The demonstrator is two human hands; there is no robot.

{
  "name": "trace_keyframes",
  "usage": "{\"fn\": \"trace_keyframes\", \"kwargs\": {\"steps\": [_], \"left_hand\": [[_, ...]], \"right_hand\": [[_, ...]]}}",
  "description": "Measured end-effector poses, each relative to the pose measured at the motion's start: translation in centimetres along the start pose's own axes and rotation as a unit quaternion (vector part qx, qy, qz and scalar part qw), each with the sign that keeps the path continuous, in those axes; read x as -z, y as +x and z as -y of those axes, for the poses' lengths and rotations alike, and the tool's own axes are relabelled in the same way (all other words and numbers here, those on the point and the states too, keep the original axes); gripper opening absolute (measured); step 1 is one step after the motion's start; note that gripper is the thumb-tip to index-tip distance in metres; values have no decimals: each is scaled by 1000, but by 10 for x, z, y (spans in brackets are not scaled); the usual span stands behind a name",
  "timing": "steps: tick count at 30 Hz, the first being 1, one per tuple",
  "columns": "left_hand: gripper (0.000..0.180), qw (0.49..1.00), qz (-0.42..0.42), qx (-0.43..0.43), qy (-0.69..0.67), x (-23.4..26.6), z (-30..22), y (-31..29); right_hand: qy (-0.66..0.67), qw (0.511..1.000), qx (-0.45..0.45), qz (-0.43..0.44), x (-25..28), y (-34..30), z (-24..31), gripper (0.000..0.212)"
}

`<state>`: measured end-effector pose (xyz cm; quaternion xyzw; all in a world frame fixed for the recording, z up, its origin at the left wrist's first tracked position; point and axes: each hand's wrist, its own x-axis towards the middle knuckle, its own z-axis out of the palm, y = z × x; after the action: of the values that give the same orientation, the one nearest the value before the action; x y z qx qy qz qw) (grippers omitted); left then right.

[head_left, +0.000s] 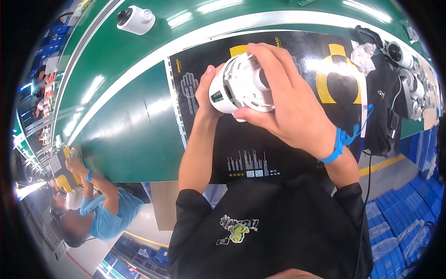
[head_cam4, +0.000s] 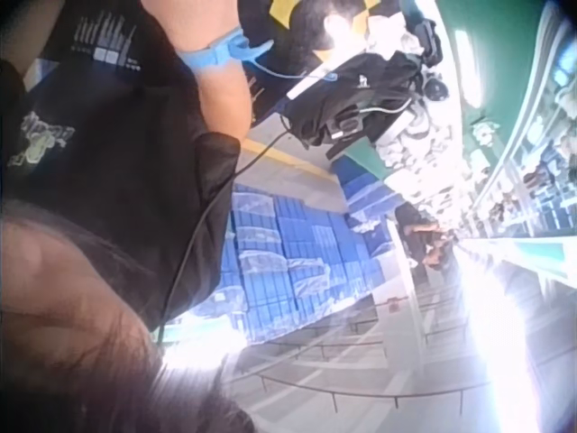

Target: Assembling internal electronic components into a white cylindrical housing on a production line.

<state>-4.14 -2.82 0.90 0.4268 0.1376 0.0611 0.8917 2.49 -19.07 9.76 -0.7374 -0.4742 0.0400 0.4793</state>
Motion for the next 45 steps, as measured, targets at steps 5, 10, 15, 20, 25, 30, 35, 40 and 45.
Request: {"fn": "trace_keyframes", "kwargs": {"steps": [5, 10, 15, 20, 25, 30, 35, 40, 45], "left_hand": [[65, 994, 52, 0, -98, 3, 3, 0], [58, 993, 10, -5, -118, 9, 5, -1], [59, 989, -58, -22, 138, -10, 5, -2], [62, 913, 59, -306, 263, -22, -33, 16], [54, 704, 161, -310, 619, -86, -76, 10], [43, 744, 159, -234, 606, -75, -76, 17], [38, 750, 183, -228, 594, -77, -81, 17], [32, 725, 183, -256, 613, -83, -78, 19], [30, 738, 86, -195, 640, -90, -69, 12]], "right_hand": [[-20, 999, -38, 20, 1, 1, 5, 80], [189, 976, 63, -83, -11, 0, -18, 111], [251, 968, 18, -10, -31, -21, -56, 118], [206, 978, -32, -19, -18, -16, -70, 96], [181, 983, 5, -21, -23, -11, -72, 89], [159, 985, 16, -63, -33, -16, -76, 90], [146, 987, 22, -68, -35, -13, -81, 90], [163, 985, 32, -55, -36, -9, -82, 89], [160, 985, 26, -62, -36, -14, -86, 91]]}}
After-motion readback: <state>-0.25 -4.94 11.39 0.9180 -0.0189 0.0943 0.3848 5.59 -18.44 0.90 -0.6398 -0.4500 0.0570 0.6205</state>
